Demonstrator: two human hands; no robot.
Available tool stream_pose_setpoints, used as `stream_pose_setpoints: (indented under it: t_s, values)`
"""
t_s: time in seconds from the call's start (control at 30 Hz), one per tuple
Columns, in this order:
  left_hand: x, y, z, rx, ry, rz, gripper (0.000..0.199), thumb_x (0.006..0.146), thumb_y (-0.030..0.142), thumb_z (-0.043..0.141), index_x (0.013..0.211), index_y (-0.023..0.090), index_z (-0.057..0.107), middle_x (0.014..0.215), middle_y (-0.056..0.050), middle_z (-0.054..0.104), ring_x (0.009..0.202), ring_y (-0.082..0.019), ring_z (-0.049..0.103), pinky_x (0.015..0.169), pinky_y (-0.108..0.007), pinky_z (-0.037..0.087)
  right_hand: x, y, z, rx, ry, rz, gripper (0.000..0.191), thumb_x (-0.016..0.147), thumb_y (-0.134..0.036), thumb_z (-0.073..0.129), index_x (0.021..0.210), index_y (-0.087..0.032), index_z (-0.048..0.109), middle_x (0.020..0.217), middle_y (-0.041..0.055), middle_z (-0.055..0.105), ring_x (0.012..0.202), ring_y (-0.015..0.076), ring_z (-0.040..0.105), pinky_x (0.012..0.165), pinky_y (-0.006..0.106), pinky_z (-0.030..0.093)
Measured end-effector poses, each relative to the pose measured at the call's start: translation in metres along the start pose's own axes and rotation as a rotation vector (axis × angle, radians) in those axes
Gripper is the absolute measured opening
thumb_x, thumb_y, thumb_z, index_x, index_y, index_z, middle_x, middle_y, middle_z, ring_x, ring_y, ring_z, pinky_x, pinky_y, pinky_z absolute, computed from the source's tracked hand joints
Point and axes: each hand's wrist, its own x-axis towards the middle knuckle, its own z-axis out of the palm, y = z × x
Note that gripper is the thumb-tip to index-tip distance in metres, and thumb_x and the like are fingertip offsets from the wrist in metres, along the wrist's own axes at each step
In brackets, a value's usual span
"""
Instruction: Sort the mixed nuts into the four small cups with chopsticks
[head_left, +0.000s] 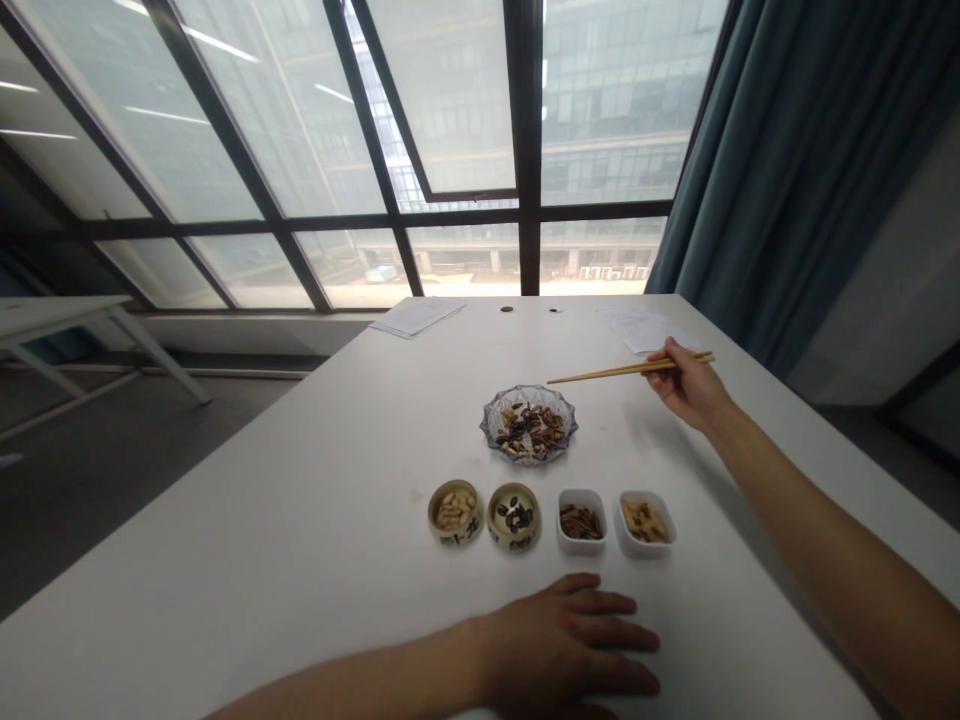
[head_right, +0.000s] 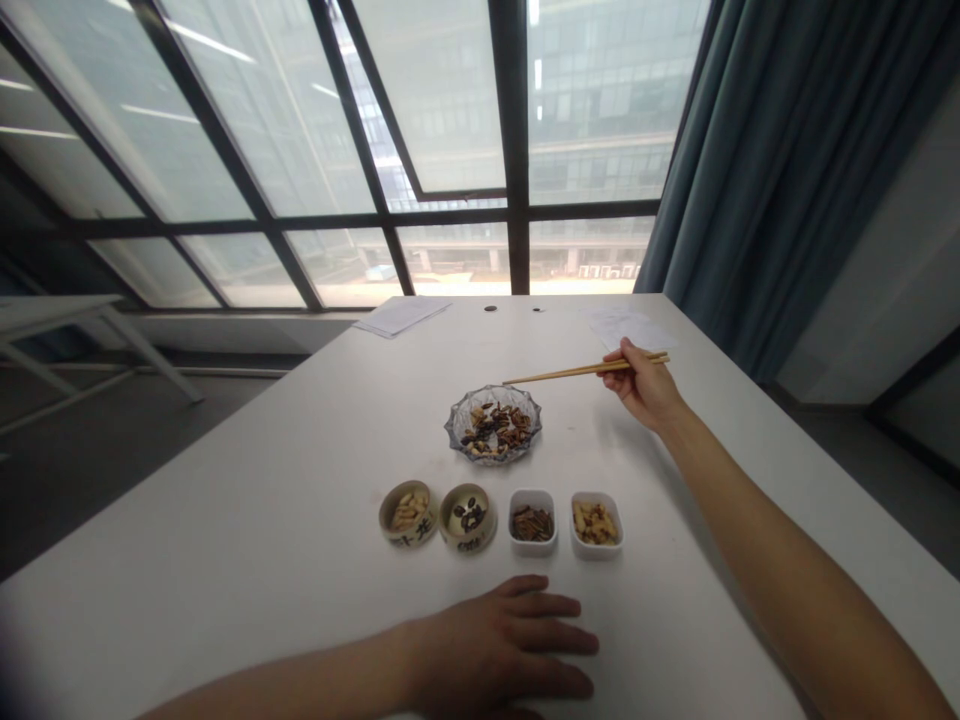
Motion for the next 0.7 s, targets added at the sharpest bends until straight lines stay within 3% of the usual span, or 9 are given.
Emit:
stream_pose_setpoints:
  t_s: [0.33, 0.7]
  values:
    - [0.0, 0.0, 0.0, -0.033, -0.006, -0.004, 0.053, 0.101, 0.046, 0.046, 0.149, 0.025, 0.052, 0.164, -0.005, 0.044, 0.159, -0.028, 0.029, 0.132, -0.053, 0.017, -0.012, 0.012, 0.015, -0.171, -0.137, -0.075, 0.053, 0.075, -0.066, 0.085, 0.075, -0.014, 0.075, 0.064, 0.0099, 0.074, 0.049, 0.0136, 0.068, 0.043, 0.018, 0.053]
    - [0.001, 0.0, 0.0, -0.005, -0.007, 0.008, 0.052, 0.102, 0.046, 0.043, 0.148, 0.024, 0.053, 0.164, -0.004, 0.044, 0.159, -0.027, 0.03, 0.133, -0.051, 0.017, -0.019, 0.027, 0.024, -0.394, -0.179, -0.082, 0.054, 0.075, -0.067, 0.083, 0.076, -0.013, 0.079, 0.063, 0.0113, 0.075, 0.05, 0.0182, 0.071, 0.048, 0.024, 0.06]
